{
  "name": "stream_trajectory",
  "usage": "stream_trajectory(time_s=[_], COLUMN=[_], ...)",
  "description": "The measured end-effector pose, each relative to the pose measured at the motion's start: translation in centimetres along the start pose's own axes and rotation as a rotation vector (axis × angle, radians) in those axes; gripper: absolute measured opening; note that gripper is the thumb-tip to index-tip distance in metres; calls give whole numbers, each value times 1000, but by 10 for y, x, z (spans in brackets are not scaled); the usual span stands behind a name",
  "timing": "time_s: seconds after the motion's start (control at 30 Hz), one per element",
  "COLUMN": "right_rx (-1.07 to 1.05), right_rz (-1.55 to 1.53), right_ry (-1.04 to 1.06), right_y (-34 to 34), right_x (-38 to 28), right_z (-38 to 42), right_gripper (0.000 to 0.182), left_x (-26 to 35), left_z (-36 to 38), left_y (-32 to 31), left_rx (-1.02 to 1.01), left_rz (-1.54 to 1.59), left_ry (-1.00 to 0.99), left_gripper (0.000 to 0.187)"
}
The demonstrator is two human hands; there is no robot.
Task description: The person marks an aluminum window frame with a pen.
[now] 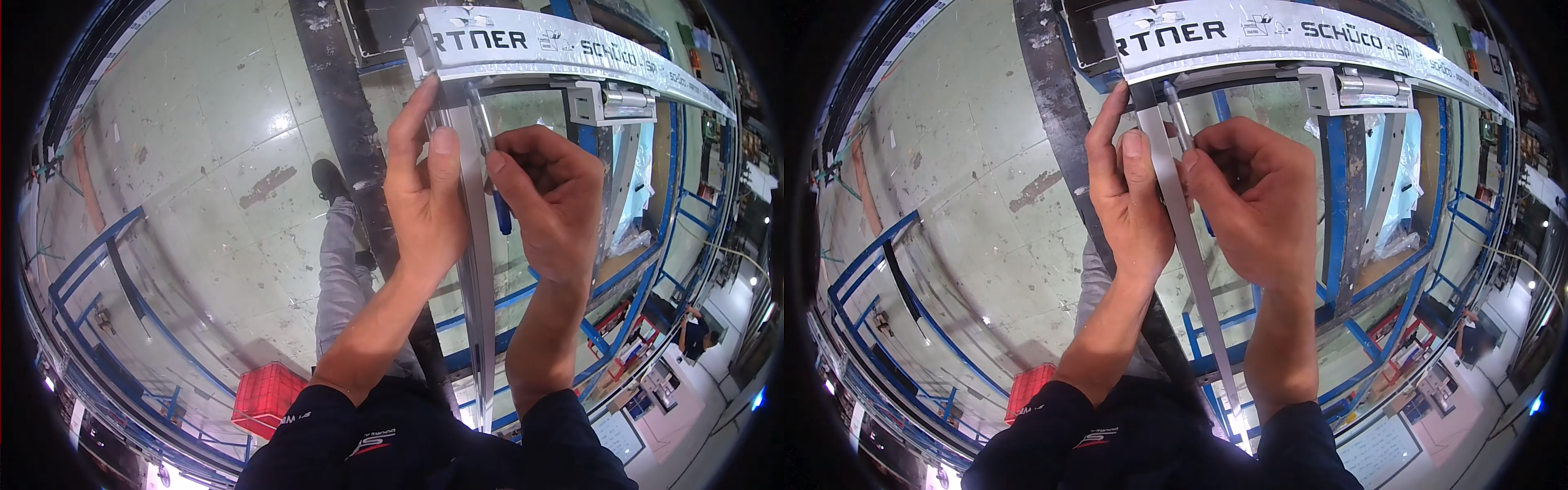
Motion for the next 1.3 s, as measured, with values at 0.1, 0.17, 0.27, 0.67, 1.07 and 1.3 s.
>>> stream_trajectory(time_s=[0.1,0.17,0.27,0.67,1.07,1.3], right_rx=[-9,2,13,7,11,19], right_rz=[-3,-12,-24,-5,3,-15], right_ry=[3,11,-13,-29,-13,10], right_y=[-1,-2,-3,-2,-2,-2], right_x=[3,5,6,4,3,6], right_z=[0,0,0,0,1,1], right_gripper=[8,8,7,8,8,8], left_x=[3,3,2,-5,-5,-5], left_z=[-3,-3,0,1,1,1], left_y=[-1,-1,-1,0,0,-1], left_rx=[31,42,-1,-21,-27,-22], left_rz=[-88,-92,-1,86,110,99], left_ry=[-115,-122,-20,55,46,35], left_gripper=[50,51,54,58,58,58])
Point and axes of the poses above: each hand's wrist, its own z-axis away from the middle knuckle, its own y-axis out of the back of the hand, x = y × z, the point moved 4 cm from there along -z, towards the middle knuckle, and after that the axes turned 4 degrees about y, right-handed, at the moved point
